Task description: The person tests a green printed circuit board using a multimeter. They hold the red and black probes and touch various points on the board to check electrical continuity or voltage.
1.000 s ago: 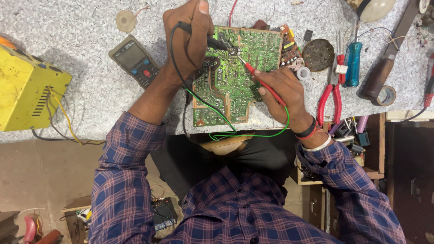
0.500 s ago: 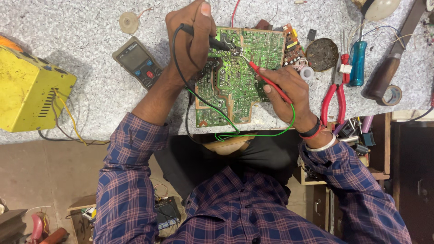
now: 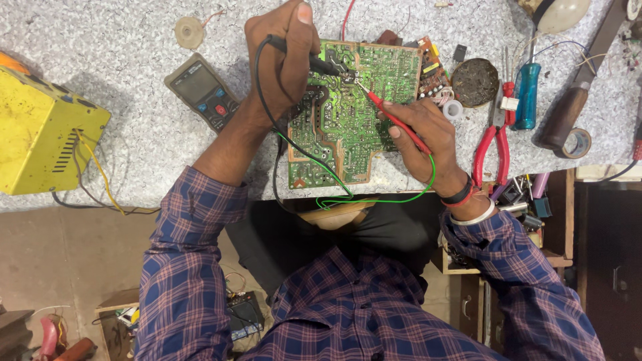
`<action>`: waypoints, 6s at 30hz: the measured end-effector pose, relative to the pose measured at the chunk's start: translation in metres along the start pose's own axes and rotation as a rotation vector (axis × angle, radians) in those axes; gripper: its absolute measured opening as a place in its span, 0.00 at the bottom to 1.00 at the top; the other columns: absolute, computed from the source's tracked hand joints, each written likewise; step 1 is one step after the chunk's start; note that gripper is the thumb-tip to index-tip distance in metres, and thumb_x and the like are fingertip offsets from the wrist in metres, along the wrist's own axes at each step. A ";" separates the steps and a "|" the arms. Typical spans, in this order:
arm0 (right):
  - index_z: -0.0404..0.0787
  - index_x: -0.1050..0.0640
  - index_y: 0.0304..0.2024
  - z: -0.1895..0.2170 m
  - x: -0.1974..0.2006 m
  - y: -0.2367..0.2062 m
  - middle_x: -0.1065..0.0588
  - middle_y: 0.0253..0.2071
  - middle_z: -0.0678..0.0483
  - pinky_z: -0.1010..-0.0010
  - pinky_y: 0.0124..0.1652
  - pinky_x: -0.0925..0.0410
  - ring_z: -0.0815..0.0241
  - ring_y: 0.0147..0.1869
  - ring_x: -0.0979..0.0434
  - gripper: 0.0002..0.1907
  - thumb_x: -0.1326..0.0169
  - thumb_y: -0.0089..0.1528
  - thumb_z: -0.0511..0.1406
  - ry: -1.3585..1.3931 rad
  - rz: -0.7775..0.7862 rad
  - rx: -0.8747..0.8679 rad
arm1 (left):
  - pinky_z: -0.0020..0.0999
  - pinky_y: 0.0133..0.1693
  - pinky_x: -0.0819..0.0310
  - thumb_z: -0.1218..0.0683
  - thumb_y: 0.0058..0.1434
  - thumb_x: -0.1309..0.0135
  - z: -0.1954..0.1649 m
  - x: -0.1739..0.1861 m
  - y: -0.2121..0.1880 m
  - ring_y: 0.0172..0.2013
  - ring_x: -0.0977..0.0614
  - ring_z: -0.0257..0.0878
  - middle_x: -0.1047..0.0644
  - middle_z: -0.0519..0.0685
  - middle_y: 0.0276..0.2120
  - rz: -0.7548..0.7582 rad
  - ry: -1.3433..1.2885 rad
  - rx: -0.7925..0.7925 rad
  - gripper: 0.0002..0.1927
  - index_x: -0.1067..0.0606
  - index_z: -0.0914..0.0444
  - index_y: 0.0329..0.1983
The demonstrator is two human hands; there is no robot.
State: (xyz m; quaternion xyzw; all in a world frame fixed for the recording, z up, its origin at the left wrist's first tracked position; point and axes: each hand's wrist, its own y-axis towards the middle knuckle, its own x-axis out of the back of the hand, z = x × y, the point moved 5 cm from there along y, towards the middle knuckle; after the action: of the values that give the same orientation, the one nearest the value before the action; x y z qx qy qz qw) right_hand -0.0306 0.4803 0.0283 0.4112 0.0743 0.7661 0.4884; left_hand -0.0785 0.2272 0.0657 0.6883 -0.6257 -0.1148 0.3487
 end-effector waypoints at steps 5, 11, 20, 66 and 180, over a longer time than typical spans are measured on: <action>0.32 0.24 0.58 -0.003 -0.002 -0.001 0.19 0.49 0.47 0.64 0.48 0.33 0.52 0.45 0.23 0.15 0.44 0.70 0.29 0.006 -0.006 0.017 | 0.37 0.31 0.32 0.53 0.79 0.62 0.007 -0.004 -0.003 0.23 0.26 0.40 0.28 0.51 0.22 -0.005 -0.008 0.016 0.22 0.30 0.68 0.28; 0.32 0.24 0.58 -0.009 -0.003 -0.002 0.19 0.49 0.47 0.64 0.48 0.33 0.52 0.45 0.22 0.14 0.44 0.70 0.29 -0.001 -0.004 0.019 | 0.37 0.31 0.32 0.53 0.79 0.62 0.010 -0.008 -0.002 0.23 0.26 0.38 0.28 0.50 0.22 -0.005 -0.017 0.016 0.22 0.31 0.68 0.29; 0.32 0.24 0.58 -0.011 -0.003 -0.003 0.19 0.49 0.47 0.64 0.48 0.32 0.52 0.45 0.23 0.15 0.44 0.69 0.29 -0.005 -0.006 0.004 | 0.37 0.30 0.32 0.53 0.78 0.62 0.009 -0.009 -0.001 0.22 0.26 0.39 0.28 0.51 0.21 0.003 -0.026 0.034 0.23 0.31 0.68 0.27; 0.31 0.26 0.62 -0.016 -0.005 -0.002 0.20 0.52 0.47 0.64 0.50 0.33 0.53 0.45 0.26 0.17 0.47 0.71 0.31 -0.003 -0.006 -0.052 | 0.34 0.29 0.31 0.52 0.80 0.62 0.015 -0.007 -0.001 0.23 0.25 0.39 0.28 0.50 0.22 0.007 -0.013 -0.002 0.24 0.31 0.68 0.28; 0.34 0.24 0.61 -0.011 -0.034 -0.008 0.21 0.45 0.48 0.65 0.43 0.33 0.53 0.40 0.26 0.19 0.44 0.67 0.30 0.045 -0.053 -0.081 | 0.35 0.29 0.35 0.52 0.76 0.61 0.016 0.017 -0.017 0.22 0.28 0.36 0.27 0.50 0.20 -0.006 0.028 0.186 0.24 0.31 0.67 0.23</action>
State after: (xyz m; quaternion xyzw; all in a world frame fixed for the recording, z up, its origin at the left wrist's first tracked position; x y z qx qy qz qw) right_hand -0.0268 0.4601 -0.0020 0.3717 0.0651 0.7643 0.5229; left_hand -0.0712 0.2053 0.0478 0.7211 -0.6266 -0.0477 0.2917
